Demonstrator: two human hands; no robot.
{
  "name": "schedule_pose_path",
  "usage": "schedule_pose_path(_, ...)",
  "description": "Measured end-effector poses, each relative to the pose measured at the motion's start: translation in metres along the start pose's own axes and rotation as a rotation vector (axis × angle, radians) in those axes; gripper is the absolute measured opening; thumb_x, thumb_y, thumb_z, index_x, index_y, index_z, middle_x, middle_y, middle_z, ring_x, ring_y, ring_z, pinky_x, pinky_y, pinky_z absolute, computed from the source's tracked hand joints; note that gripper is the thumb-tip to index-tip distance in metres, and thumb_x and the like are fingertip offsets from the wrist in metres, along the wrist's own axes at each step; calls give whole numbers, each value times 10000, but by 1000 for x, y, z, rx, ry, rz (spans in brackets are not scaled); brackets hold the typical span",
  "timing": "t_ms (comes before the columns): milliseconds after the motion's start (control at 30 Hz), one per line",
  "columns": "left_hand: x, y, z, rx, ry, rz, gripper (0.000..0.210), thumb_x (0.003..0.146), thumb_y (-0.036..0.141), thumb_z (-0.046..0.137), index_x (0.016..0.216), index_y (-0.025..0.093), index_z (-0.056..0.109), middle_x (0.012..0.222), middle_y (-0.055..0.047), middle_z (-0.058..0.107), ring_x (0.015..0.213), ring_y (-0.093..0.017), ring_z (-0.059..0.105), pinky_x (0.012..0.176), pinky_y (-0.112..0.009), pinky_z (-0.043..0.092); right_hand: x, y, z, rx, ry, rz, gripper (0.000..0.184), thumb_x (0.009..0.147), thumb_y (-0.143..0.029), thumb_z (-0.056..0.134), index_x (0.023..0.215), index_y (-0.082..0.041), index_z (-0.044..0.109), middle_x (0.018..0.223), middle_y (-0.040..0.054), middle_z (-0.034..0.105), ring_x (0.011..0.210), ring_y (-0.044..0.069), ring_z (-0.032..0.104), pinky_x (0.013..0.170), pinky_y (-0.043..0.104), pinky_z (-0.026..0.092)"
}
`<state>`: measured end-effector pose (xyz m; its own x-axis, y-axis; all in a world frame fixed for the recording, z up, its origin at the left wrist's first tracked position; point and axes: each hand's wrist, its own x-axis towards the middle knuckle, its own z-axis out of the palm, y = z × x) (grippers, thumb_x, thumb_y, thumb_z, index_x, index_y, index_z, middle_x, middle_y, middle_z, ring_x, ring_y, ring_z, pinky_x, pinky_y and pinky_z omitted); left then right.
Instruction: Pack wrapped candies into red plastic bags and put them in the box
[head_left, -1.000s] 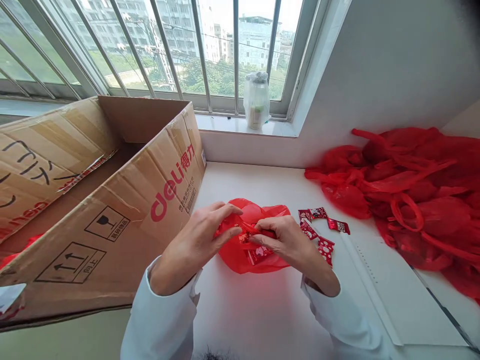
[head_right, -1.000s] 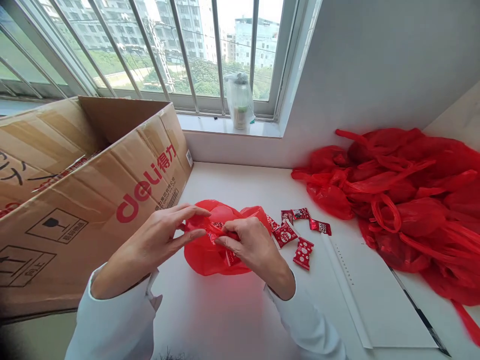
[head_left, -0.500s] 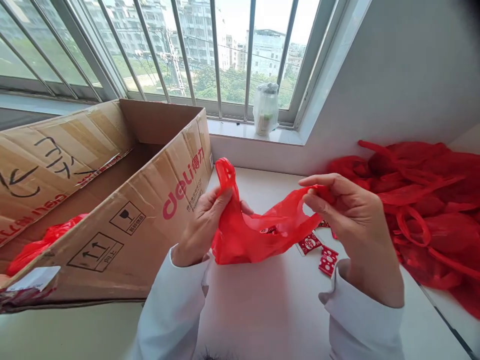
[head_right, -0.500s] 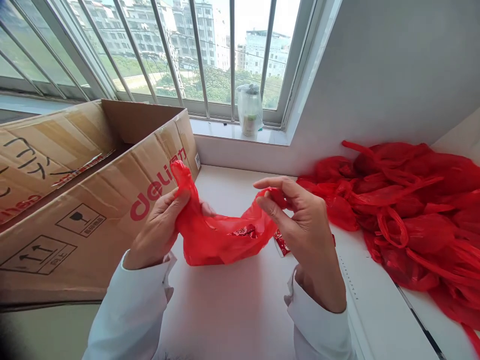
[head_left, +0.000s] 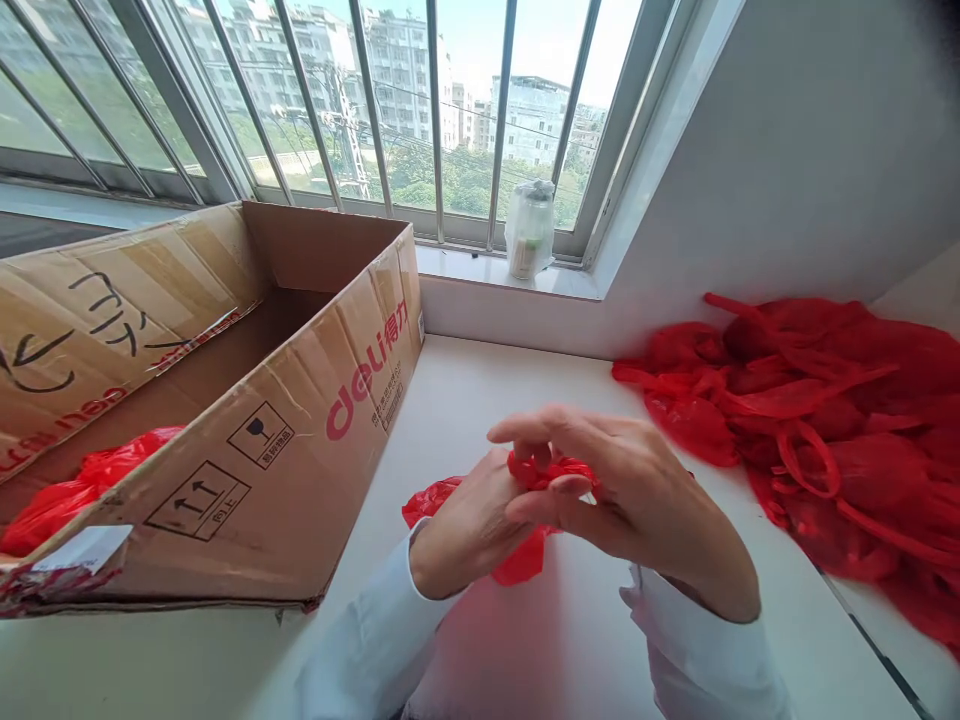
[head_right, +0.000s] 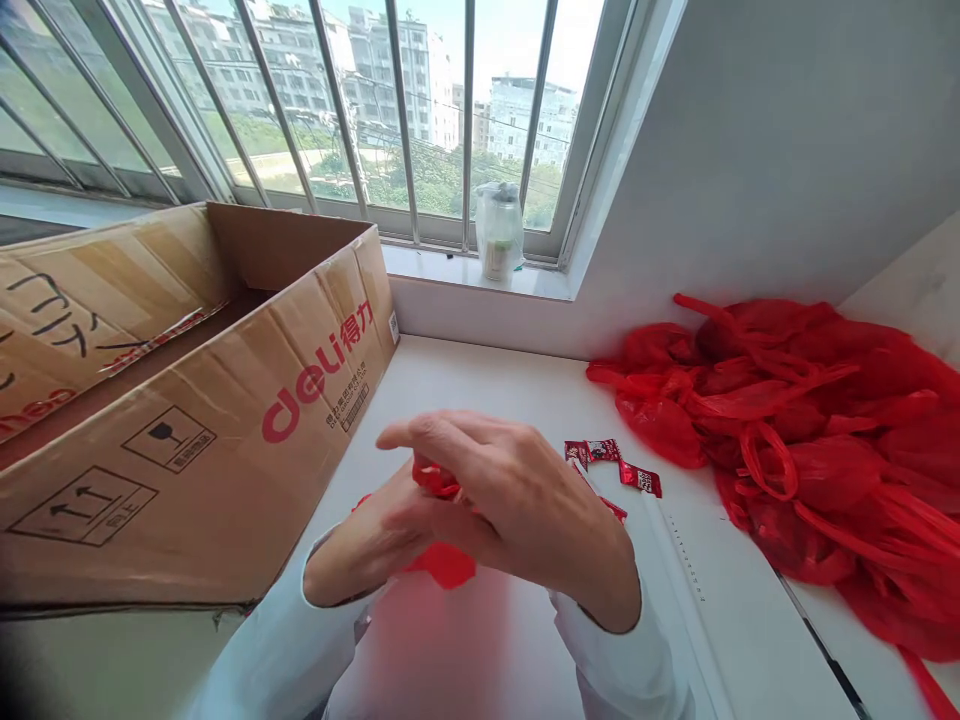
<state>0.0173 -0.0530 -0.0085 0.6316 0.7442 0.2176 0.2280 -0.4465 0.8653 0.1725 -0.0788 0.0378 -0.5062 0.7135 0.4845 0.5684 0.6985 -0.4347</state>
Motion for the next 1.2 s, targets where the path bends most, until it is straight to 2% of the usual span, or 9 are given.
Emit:
schedule_pose_path(100, 6, -2, -7, -93, -114, -125, 390, 971, 429, 342, 702, 200, 506, 524, 42, 441, 483, -99, 395, 459, -223, 341, -9, 19, -2, -15, 84, 204, 292, 917, -372, 539, 1183, -261, 586, 1093, 47, 645, 915, 161, 617, 741, 262, 489)
schedule_pose_path(300, 8, -4, -15, -361, -173, -328, 602, 934, 624, 309, 568, 169, 459, 493, -13, 536, 451, -103, 502, 458, -208, 389, -25, 39, 11, 369, 87, 559, 242, 854, -429, 611, 831, -196, 672, 715, 18, 677, 661, 151, 635, 603, 255, 511)
schedule_pose_path(400, 8, -4, -20, -519, -163, -339, 464, 932, 570, 402, 758, 170, 559, 681, -13, 620, 544, -114, 557, 514, -214, 414, -28, 28, 17, 354, 261, 529, 190, 834, -385, 648, 783, -203, 654, 701, 4, 664, 645, 140, 634, 588, 243, 501)
schedule_pose_path(500, 9, -5, -27, -521, -204, -270, 301, 920, 434, 512, 804, 168, 592, 733, 8, 593, 627, -104, 540, 570, -208, 400, -34, 19, 15, 292, 147, 362, 98, 832, -304, 666, 790, -215, 667, 725, -8, 654, 621, 107, 597, 588, 225, 478)
schedule_pose_path(600, 7, -6, -31, -334, -221, -118, 80, 865, 240, 592, 832, 167, 587, 784, 11, 600, 716, -111, 531, 645, -211, 410, -38, 24, 11, 380, -59, 189, 47, 809, -262, 696, 784, -223, 689, 779, -7, 674, 674, 105, 606, 663, 227, 488)
schedule_pose_path(767, -1, -3, -24, 293, -196, 170, 163, 838, 47, 434, 759, 186, 470, 712, 37, 534, 612, -99, 433, 560, -226, 322, -24, 55, 25, 526, 229, 339, 208, 942, -344, 497, 968, -234, 672, 972, 30, 670, 924, 146, 613, 803, 257, 480)
schedule_pose_path(933, 5, -3, -15, 782, 85, 289, 248, 873, 7, 282, 822, 190, 442, 756, 15, 510, 570, -113, 393, 508, -240, 279, -13, 81, 54, 846, -104, 322, 281, 946, -405, 470, 1055, -225, 656, 937, 21, 634, 842, 135, 580, 743, 250, 468)
schedule_pose_path(1033, 10, -8, -13, 872, 211, 370, 274, 882, -10, 285, 865, 190, 472, 880, -5, 513, 570, -98, 381, 506, -221, 302, -16, 87, 63, 987, -127, 346, 214, 887, -382, 581, 1009, -223, 658, 890, 1, 615, 764, 120, 557, 663, 236, 461)
schedule_pose_path(1200, 6, -12, -20, 796, 129, 347, 249, 899, 5, 362, 982, 189, 506, 1001, -34, 484, 652, -103, 447, 563, -225, 388, -21, 91, 55, 785, 4, 318, 181, 872, -348, 606, 897, -202, 710, 797, 2, 640, 726, 121, 558, 646, 235, 439)
